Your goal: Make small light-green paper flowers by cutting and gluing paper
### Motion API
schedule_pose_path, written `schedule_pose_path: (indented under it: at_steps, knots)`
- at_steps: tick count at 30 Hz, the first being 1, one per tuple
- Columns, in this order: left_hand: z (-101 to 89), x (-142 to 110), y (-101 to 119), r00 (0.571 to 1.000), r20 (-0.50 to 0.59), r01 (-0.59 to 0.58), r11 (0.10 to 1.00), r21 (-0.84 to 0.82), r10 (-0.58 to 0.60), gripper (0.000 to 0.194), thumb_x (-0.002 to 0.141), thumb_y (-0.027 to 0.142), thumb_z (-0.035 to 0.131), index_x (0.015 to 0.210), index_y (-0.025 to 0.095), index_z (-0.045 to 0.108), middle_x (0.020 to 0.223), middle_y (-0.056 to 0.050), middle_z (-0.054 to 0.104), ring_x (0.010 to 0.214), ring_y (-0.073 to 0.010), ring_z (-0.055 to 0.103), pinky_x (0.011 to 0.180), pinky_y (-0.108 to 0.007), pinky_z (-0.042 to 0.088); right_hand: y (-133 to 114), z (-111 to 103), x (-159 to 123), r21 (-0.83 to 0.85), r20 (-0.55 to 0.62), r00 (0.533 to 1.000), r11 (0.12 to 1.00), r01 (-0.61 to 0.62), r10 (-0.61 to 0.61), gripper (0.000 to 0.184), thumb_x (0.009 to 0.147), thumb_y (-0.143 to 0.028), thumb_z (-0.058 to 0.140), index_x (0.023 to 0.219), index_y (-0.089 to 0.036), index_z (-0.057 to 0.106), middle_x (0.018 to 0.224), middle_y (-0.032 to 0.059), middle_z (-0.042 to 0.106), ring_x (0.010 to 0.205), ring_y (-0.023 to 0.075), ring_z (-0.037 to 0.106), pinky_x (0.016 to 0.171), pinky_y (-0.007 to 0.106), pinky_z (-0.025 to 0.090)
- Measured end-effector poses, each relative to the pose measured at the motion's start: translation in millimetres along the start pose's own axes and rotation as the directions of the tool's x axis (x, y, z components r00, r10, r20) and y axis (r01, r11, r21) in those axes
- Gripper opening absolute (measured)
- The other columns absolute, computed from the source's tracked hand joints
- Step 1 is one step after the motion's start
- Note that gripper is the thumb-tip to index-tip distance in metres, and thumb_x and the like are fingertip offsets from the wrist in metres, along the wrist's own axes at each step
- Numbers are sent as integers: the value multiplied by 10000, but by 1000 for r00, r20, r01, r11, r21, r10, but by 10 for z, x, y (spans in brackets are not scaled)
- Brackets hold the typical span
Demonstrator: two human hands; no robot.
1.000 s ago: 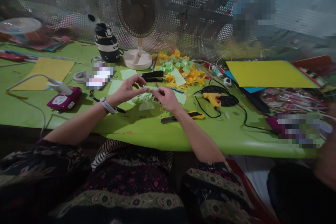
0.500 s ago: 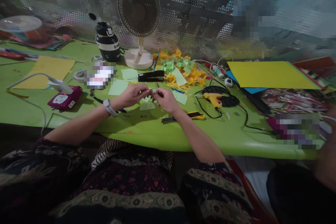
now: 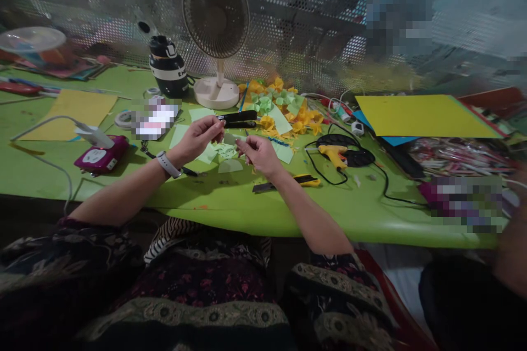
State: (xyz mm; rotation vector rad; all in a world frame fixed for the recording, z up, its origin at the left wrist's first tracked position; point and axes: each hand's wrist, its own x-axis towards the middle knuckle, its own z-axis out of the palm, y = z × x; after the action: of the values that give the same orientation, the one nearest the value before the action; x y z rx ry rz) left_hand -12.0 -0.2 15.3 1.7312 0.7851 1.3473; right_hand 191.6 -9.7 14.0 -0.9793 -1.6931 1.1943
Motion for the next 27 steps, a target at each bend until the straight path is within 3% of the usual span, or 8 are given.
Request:
schedule_pose_path:
  at_steps: [4,7,11,13,15,18,27]
  knots:
    - [-45,50,-59,985,-148,74,995,-68,-84,341,929,474,638,764,181,584,644,11,575,546,-68,477,523,-211,371,19,-14,15,45,-59,998,999,-2,4,540,712,-688,758,640,-180,588,596,-11,612,424,52,439,411,209,373]
    - [-64,59,-91,976,-177,123,992,-38,-128,445,932,536,603,677,172,577,576,5,568,512,-65,484,512,-211,376,20,-18,17,78,-96,995,997,-10,17,529,700,-672,778,641,-180,594,592,-17,609,420,47,431,407,205,373]
    - [-38,21,-80,975,-56,214,977,12,-213,659,920,678,492,500,171,493,460,-2,512,453,-70,471,523,-230,400,16,-12,14,100,-143,989,995,-22,36,533,682,-673,789,641,-183,585,612,-13,626,421,46,431,402,205,371]
    - [-1,-14,-60,965,18,260,965,15,-260,611,890,686,539,604,151,614,580,-35,626,544,-96,562,573,-241,440,17,-8,12,103,-163,986,995,-4,21,535,683,-677,786,638,-184,582,614,-15,627,415,45,425,402,208,370]
    - [52,-52,-51,949,97,300,954,-3,-298,512,835,650,652,830,143,725,808,-78,732,716,-134,648,653,-258,479,23,-3,8,103,-174,985,994,21,-2,528,692,-674,783,641,-186,587,598,-23,614,412,47,426,408,211,371]
    - [141,-101,-81,933,147,345,933,-104,-329,469,784,594,738,971,165,763,979,-96,761,855,-160,673,743,-284,501,37,6,0,75,-177,984,996,37,-23,506,725,-658,769,637,-191,592,516,-44,552,414,58,432,424,211,370]
    - [245,-143,-153,937,-43,318,901,-294,-345,398,715,561,806,799,174,769,777,-38,720,690,-108,599,674,-255,462,53,41,-23,38,-165,986,999,32,-26,487,751,-644,752,647,-191,606,596,-14,626,449,68,473,441,216,396]
